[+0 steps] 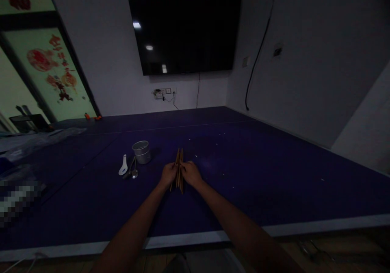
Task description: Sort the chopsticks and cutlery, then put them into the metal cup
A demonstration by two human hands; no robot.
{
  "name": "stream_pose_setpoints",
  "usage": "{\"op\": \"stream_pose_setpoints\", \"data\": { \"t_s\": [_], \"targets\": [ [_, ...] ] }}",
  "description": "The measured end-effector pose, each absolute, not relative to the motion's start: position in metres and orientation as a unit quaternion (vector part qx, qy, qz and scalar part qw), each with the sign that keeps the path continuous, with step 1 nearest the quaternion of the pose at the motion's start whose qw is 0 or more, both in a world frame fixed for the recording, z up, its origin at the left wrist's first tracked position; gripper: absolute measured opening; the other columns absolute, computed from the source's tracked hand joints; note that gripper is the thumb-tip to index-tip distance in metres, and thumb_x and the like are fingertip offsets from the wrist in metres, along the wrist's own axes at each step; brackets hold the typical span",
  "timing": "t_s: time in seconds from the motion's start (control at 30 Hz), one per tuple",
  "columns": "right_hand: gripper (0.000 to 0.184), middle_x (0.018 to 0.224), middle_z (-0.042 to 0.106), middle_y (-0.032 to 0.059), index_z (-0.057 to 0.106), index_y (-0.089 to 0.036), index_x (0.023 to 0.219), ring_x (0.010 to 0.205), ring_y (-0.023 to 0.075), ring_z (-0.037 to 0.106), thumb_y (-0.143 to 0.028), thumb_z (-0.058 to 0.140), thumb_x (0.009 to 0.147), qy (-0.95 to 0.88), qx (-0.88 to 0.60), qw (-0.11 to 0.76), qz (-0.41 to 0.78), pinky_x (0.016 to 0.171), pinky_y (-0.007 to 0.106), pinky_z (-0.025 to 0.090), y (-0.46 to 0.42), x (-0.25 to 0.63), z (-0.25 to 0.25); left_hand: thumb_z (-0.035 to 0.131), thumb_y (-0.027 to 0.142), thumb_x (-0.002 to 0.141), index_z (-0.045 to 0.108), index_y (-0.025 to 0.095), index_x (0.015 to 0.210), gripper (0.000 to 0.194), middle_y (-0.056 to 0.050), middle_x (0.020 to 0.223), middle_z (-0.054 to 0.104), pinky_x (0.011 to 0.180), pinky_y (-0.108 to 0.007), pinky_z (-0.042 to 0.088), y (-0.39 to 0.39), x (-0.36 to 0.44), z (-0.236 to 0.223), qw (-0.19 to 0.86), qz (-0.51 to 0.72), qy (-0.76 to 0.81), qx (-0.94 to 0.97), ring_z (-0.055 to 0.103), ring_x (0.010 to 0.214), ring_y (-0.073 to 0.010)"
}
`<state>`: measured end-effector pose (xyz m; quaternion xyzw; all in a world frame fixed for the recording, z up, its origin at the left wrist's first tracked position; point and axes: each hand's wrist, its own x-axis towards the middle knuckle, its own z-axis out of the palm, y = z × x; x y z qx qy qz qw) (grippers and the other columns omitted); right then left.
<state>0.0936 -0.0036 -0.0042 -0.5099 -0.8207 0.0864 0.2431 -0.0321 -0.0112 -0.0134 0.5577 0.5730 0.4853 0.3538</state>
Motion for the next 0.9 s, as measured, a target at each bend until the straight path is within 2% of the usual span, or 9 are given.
{"op": "stream_pose_setpoints", "data": {
  "t_s": [0.2, 0.3, 0.4, 0.57, 0.73, 0.8, 0.9],
  "targets": [
    [0.041, 0.117, 0.061, 0.0111, 0.050, -0.017, 0.128, 0.116, 0.0232, 0.048, -0.025, 0.035, 0.091, -0.841, -0.490, 0.216, 0.077, 0.094, 0.034, 0.036, -0.005, 0.095, -0.003, 0.045, 0.033, 0.080, 0.060, 0.016, 0.063, 0.028, 0.001, 0.044, 0.052, 0.045, -0.021, 0.035, -0.007, -0.038, -0.012, 0.314, 0.448, 0.631, 0.550, 0.052, 0.044, -0.0129],
    [0.040, 0.124, 0.058, 0.0094, 0.049, -0.019, 0.129, 0.123, 0.0245, 0.041, -0.026, 0.034, 0.092, -0.847, -0.482, 0.211, 0.076, 0.097, 0.038, 0.034, -0.005, 0.096, -0.005, 0.041, 0.033, 0.082, 0.057, 0.016, 0.062, 0.031, 0.001, 0.040, 0.050, 0.040, -0.021, 0.032, -0.008, -0.038, -0.012, 0.318, 0.429, 0.640, 0.552, 0.044, 0.033, -0.0109],
    [0.040, 0.127, 0.055, 0.0097, 0.049, -0.019, 0.128, 0.125, 0.0252, 0.038, -0.027, 0.033, 0.092, -0.843, -0.490, 0.208, 0.073, 0.097, 0.040, 0.033, -0.005, 0.096, -0.006, 0.042, 0.033, 0.082, 0.058, 0.016, 0.066, 0.029, 0.002, 0.040, 0.049, 0.039, -0.020, 0.031, -0.011, -0.038, -0.011, 0.314, 0.420, 0.645, 0.556, 0.044, 0.032, -0.0100],
    [0.039, 0.129, 0.053, 0.0104, 0.052, -0.015, 0.124, 0.127, 0.0241, 0.036, -0.027, 0.032, 0.093, -0.839, -0.498, 0.205, 0.068, 0.100, 0.037, 0.031, -0.004, 0.095, -0.007, 0.042, 0.030, 0.083, 0.063, 0.013, 0.079, 0.028, 0.000, 0.049, 0.057, 0.047, -0.020, 0.036, -0.015, -0.037, -0.004, 0.246, 0.391, 0.671, 0.580, 0.052, 0.042, -0.0108],
    [0.038, 0.127, 0.053, 0.0109, 0.052, -0.014, 0.123, 0.126, 0.0224, 0.038, -0.022, 0.033, 0.091, -0.841, -0.499, 0.199, 0.068, 0.101, 0.035, 0.030, -0.003, 0.095, -0.007, 0.041, 0.020, 0.084, 0.064, 0.014, 0.103, 0.031, -0.009, 0.087, 0.069, 0.067, -0.023, 0.043, -0.021, -0.036, 0.004, 0.092, 0.337, 0.703, 0.620, 0.063, 0.074, -0.0148],
    [0.038, 0.126, 0.054, 0.0118, 0.053, -0.013, 0.122, 0.124, 0.0225, 0.040, -0.020, 0.035, 0.090, -0.840, -0.500, 0.199, 0.070, 0.101, 0.034, 0.030, -0.002, 0.095, -0.007, 0.040, 0.018, 0.084, 0.064, 0.014, 0.105, 0.032, -0.010, 0.096, 0.069, 0.074, -0.023, 0.043, -0.023, -0.035, 0.006, 0.061, 0.302, 0.711, 0.632, 0.063, 0.085, -0.0159],
    [0.036, 0.124, 0.055, 0.0114, 0.055, -0.013, 0.119, 0.121, 0.0209, 0.043, -0.019, 0.036, 0.089, -0.846, -0.489, 0.201, 0.071, 0.103, 0.033, 0.029, -0.002, 0.095, -0.006, 0.039, 0.017, 0.084, 0.064, 0.016, 0.105, 0.032, -0.009, 0.099, 0.069, 0.076, -0.023, 0.043, -0.026, -0.034, 0.008, 0.058, 0.244, 0.696, 0.673, 0.063, 0.089, -0.0159]
  ]
}}
